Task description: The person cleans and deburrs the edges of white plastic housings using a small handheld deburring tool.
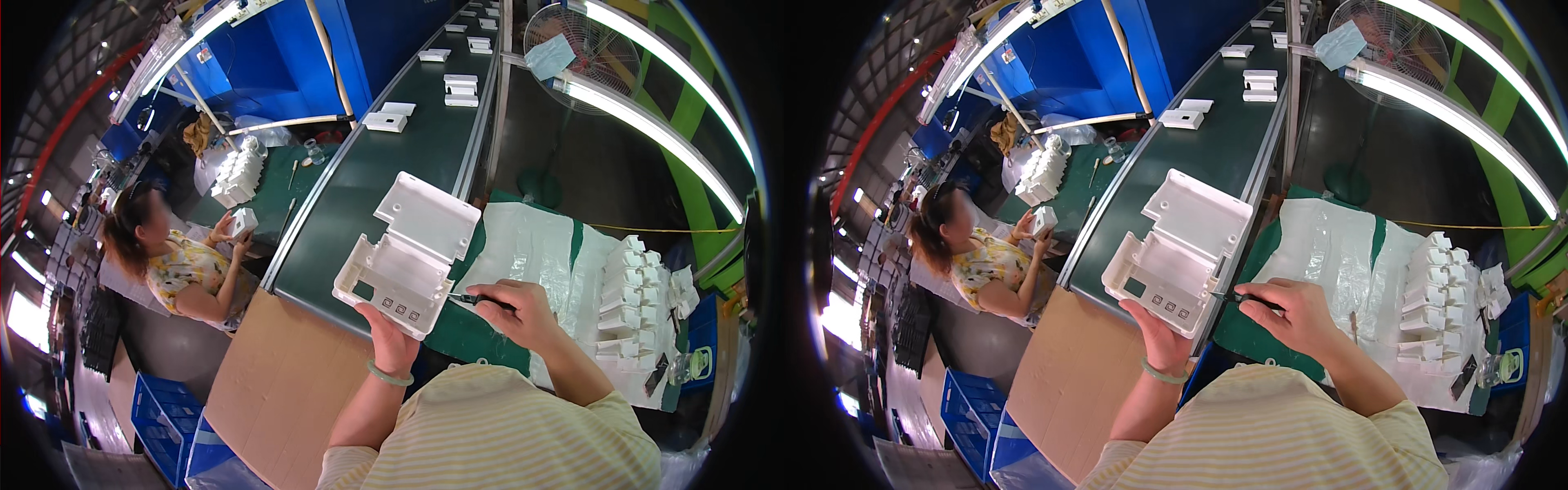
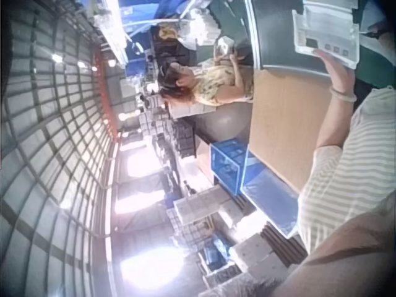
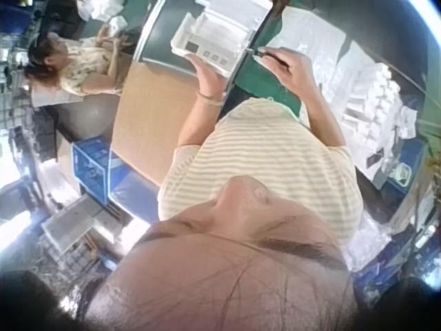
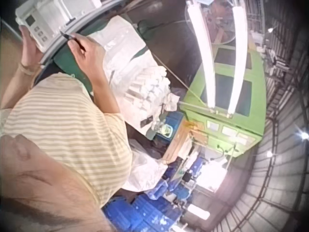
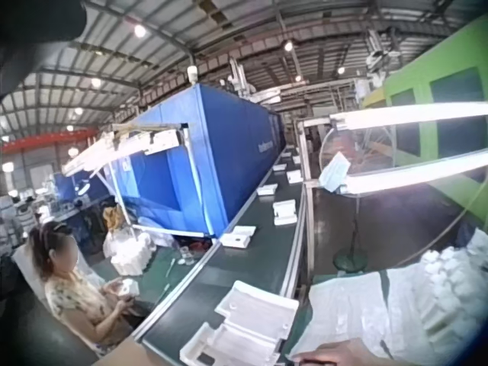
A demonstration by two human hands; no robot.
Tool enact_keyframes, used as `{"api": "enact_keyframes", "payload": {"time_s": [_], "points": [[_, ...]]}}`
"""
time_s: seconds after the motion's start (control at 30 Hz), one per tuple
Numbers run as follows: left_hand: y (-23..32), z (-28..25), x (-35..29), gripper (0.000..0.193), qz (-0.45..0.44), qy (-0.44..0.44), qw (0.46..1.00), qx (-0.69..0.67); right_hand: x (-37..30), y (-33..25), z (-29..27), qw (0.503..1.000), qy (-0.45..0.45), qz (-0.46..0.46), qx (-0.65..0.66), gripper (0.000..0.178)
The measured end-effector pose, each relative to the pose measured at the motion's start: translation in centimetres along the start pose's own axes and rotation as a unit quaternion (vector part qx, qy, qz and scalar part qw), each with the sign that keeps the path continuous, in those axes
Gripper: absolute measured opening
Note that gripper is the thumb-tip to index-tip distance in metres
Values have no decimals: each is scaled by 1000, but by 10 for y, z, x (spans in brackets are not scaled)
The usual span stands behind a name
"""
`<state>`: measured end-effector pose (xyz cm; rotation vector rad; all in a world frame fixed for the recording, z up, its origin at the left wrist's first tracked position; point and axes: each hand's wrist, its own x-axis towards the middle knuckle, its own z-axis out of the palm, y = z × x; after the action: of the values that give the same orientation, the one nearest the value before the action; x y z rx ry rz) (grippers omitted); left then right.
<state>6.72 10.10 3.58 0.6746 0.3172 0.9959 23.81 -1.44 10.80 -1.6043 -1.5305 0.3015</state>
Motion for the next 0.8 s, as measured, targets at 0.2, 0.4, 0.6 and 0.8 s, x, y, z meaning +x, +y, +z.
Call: {"api": "enact_keyframes", "payload": {"time_s": [0.2,0.4,0.6,0.8], "points": [[-10,12,2,85,18,2,1000,-20,-5,6,-11,999,6,-20,-35,22],[-16,24,13,85,31,-8,998,-62,0,5,-19,994,19,-60,-87,23],[-21,17,18,85,13,-16,998,-58,-5,26,-21,996,37,6,84,28],[-14,12,13,73,202,-5,947,248,-7,73,-23,913,83,132,376,46]]}}
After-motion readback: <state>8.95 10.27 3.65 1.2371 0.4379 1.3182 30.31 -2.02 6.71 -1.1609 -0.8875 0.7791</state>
